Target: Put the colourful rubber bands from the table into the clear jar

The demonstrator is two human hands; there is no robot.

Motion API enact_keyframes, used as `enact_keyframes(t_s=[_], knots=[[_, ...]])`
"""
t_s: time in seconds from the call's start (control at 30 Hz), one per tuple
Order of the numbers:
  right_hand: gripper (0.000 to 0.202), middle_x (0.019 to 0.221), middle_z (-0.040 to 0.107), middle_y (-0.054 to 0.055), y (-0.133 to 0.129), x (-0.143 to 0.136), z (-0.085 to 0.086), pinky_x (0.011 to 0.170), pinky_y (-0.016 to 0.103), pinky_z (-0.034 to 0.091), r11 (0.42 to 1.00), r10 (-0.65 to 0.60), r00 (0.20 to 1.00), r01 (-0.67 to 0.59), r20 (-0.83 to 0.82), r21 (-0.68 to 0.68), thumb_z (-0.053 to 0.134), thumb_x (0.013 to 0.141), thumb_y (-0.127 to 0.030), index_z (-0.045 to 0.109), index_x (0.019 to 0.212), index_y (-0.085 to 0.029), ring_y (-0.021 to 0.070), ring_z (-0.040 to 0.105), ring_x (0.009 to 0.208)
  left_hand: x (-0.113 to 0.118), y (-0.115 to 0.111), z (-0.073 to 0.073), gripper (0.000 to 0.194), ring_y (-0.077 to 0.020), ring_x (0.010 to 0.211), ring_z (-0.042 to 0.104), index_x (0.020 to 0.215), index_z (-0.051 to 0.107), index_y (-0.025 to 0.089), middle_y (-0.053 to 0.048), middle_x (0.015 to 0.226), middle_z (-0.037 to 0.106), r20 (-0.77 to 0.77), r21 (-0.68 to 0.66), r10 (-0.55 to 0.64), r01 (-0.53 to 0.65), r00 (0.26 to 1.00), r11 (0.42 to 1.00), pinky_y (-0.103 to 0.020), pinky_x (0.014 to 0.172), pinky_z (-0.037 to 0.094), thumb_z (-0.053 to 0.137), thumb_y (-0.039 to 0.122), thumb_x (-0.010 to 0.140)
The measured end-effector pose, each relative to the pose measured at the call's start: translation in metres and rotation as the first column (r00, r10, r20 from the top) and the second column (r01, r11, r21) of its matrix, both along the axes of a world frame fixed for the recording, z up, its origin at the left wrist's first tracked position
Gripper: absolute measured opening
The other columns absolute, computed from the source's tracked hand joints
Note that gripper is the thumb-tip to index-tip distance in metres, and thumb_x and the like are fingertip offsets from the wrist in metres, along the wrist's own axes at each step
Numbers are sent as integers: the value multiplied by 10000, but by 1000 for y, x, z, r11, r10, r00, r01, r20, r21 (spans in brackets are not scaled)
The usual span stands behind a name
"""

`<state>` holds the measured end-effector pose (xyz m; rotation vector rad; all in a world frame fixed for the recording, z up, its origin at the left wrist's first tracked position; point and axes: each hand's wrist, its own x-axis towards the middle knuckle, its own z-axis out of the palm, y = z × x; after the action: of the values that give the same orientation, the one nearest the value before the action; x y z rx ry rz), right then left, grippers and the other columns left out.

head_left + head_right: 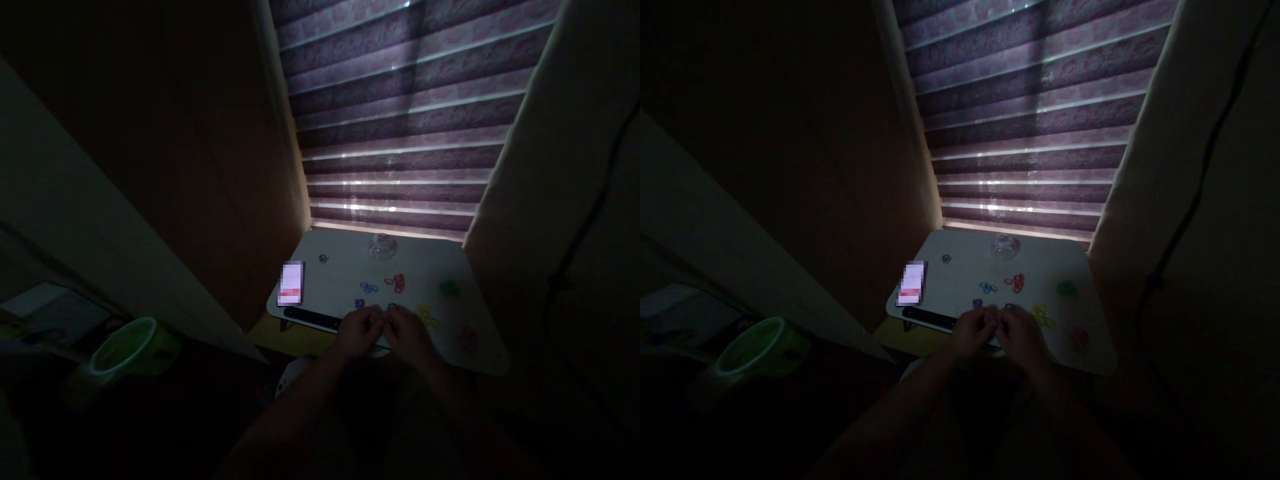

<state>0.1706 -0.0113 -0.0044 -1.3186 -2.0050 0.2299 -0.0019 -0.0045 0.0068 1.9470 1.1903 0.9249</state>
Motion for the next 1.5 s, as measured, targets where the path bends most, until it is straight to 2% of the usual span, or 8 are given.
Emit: enact_keyframes(t_s=[0.7,1.5], knots=[[75,774,567,30,-4,-3,7,650,281,337,1000,-15,1000,15,-7,2,533,813,-167,561,757,-208,176,512,721,2,-3,-2,151,-120,634,536,818,610,182,19,705,613,-75,73,39,-34,996,997,-226,601,366,571,306,894],[76,767,577,29,-3,-2,4,638,277,343,1000,-14,1000,14,8,-1,526,829,-185,567,771,-210,175,515,712,2,-3,-2,91,-124,696,574,863,628,188,10,786,664,-35,89,-12,15,999,996,-221,662,415,559,238,894]])
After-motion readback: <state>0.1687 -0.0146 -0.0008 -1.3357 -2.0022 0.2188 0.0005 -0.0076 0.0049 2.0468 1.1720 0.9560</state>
